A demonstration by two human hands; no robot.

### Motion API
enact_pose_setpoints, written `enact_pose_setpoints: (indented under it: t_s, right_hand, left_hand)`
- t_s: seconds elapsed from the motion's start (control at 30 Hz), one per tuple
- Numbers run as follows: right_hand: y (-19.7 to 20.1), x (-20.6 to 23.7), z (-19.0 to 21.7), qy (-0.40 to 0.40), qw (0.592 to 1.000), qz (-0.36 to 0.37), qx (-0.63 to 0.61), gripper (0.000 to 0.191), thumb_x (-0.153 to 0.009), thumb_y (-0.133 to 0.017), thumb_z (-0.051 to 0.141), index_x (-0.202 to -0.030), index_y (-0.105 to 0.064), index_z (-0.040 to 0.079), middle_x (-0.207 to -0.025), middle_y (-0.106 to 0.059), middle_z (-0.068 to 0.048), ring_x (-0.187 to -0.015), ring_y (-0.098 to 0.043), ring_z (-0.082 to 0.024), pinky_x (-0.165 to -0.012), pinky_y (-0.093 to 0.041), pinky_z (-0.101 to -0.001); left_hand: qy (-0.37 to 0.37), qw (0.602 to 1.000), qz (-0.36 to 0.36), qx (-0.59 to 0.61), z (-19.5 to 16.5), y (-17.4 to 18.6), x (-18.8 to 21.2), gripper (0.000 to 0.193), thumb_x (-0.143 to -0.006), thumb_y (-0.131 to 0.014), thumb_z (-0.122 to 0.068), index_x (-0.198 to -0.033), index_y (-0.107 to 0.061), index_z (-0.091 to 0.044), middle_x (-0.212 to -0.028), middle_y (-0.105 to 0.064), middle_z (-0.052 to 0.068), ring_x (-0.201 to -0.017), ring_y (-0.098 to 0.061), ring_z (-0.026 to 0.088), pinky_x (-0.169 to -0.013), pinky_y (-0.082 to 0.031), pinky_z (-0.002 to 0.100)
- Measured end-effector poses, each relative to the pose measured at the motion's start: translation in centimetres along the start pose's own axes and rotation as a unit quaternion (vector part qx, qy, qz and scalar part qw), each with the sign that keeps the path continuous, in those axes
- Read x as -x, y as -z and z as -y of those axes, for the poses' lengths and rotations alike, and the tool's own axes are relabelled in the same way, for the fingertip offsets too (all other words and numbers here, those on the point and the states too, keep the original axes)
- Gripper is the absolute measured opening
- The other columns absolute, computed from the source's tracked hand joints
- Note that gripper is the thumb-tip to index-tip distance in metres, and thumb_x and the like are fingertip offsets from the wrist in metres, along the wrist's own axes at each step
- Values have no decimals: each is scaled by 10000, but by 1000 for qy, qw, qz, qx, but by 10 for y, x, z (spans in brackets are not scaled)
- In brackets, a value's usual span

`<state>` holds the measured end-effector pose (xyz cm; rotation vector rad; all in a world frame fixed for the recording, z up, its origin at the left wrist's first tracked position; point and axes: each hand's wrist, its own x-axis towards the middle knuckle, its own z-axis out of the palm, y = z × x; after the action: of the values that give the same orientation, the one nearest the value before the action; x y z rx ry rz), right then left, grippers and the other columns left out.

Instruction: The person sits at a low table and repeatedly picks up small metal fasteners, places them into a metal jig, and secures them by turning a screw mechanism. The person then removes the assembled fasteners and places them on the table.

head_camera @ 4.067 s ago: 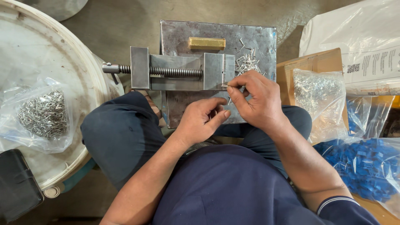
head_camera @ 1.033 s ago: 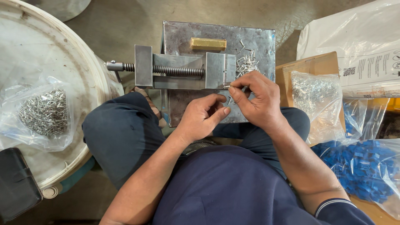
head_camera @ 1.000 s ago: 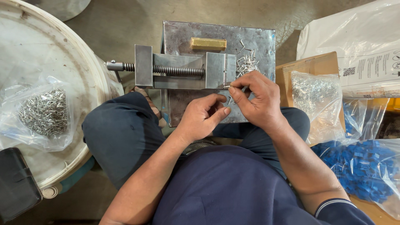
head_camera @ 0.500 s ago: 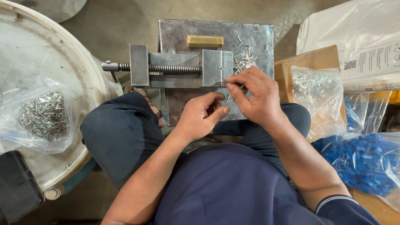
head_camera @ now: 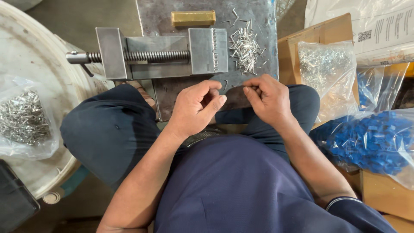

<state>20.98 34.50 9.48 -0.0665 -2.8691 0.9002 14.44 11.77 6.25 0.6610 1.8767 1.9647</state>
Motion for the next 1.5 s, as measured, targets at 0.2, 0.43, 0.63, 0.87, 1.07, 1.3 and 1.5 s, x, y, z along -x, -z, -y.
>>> enact_pose_setpoints:
  t_s: [0.2, 0.43, 0.63, 0.87, 1.07, 1.3, 1.5]
  right_hand:
    - [-7, -4, 10, 26, 999, 18, 37, 113, -894, -806, 142, -974, -741, 95, -789, -630, -51, -593, -596, -175, -554, -461, -325]
    - [-12, -2, 1, -76, 986, 49, -143, 90, -940, -747, 126, -964, -690, 60, -814, -637, -22, -635, -562, -97, -572, -448, -275]
    - [-12, 3, -5, -249, 726, 152, -623, 98, -1017, -670, 113, -1031, -628, 26, -826, -631, -32, -685, -564, -99, -587, -429, -239]
    - [-29, -1, 0, -233, 702, 158, -654, 104, -1029, -662, 126, -1049, -618, 34, -867, -630, -43, -716, -570, -118, -642, -470, -263]
    - [-25, -3, 5, -132, 842, 123, -509, 117, -996, -689, 78, -1088, -628, 41, -949, -636, -27, -773, -598, -102, -683, -495, -257]
    - [-2, -28, 34, 74, 981, 9, -176, 81, -951, -724, 13, -1005, -665, 24, -934, -674, -51, -795, -619, -120, -712, -501, -270]
    - [5, -54, 55, 116, 988, -25, -103, 83, -963, -740, 26, -1026, -686, 19, -934, -686, -89, -771, -660, -159, -698, -532, -283]
  left_hand:
    - [0, 1000, 2, -3, 0, 0, -1, 223, -974, -735, -126, -1138, -660, 6, -811, -657, 15, -673, -604, 76, -637, -514, 244]
    - [-26, 997, -5, -71, -2, 2, -1, 265, -948, -741, -173, -1150, -677, -15, -846, -690, 67, -716, -666, 158, -677, -538, 292]
    - [-86, 986, 13, -143, -5, 2, -4, 307, -965, -695, -255, -1179, -691, -35, -923, -715, 116, -862, -691, 304, -758, -531, 389]
    - [-50, 993, 36, -100, -3, 5, -5, 174, -998, -643, -232, -953, -686, -70, -817, -666, 116, -780, -652, 313, -700, -500, 400]
    - [-26, 997, 44, -52, -3, 7, -4, 190, -1008, -624, -222, -934, -661, -50, -780, -622, 113, -727, -627, 274, -669, -489, 365]
    - [4, 1000, 29, -10, 0, 7, -6, 225, -1009, -640, -267, -1022, -696, -50, -774, -655, 81, -683, -632, 192, -663, -508, 324]
    - [41, 999, 19, -30, -3, 4, -6, 331, -920, -726, -324, -1081, -713, -35, -787, -681, 61, -672, -637, 148, -642, -528, 306]
